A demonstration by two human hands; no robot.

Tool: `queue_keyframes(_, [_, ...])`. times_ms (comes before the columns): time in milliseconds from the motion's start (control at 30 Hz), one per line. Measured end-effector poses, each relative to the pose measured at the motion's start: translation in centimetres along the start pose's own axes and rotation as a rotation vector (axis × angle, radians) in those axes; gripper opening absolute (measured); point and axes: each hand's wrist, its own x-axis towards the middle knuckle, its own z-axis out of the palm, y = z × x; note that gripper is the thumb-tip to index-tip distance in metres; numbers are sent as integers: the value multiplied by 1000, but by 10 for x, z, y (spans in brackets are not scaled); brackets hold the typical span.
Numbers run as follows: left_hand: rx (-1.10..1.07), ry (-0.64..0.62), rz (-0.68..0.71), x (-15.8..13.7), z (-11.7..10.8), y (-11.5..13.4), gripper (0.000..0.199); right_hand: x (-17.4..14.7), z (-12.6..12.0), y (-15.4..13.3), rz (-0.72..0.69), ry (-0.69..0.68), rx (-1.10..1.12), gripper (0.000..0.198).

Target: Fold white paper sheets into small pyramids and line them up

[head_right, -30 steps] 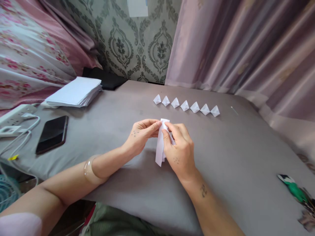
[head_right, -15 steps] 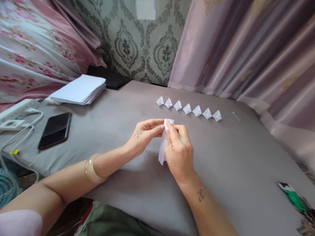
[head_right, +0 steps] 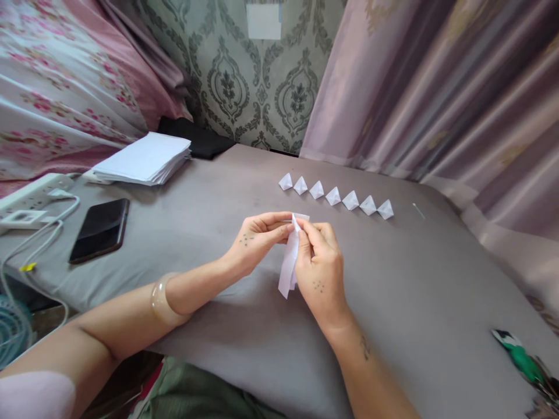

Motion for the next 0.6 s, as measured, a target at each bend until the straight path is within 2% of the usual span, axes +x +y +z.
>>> queue_keyframes(100, [21,2,2,0,0,2,25,3,-2,0,51,-37,23,27])
queue_keyframes(267, [48,-16,15,1,-3,0,25,17,-5,5,2,-61,-68,20])
queue_keyframes(367, [52,-12,27,3,-5,-1,25,29,-6,7,13,-123,-84,21])
queue_keyframes(500, [76,35,51,8,-8,2,24,44,-1,7,131,-247,2,25])
queue_keyframes(600, [57,85,73,12,-12,5,24,50,9,5,157,-218,111,27])
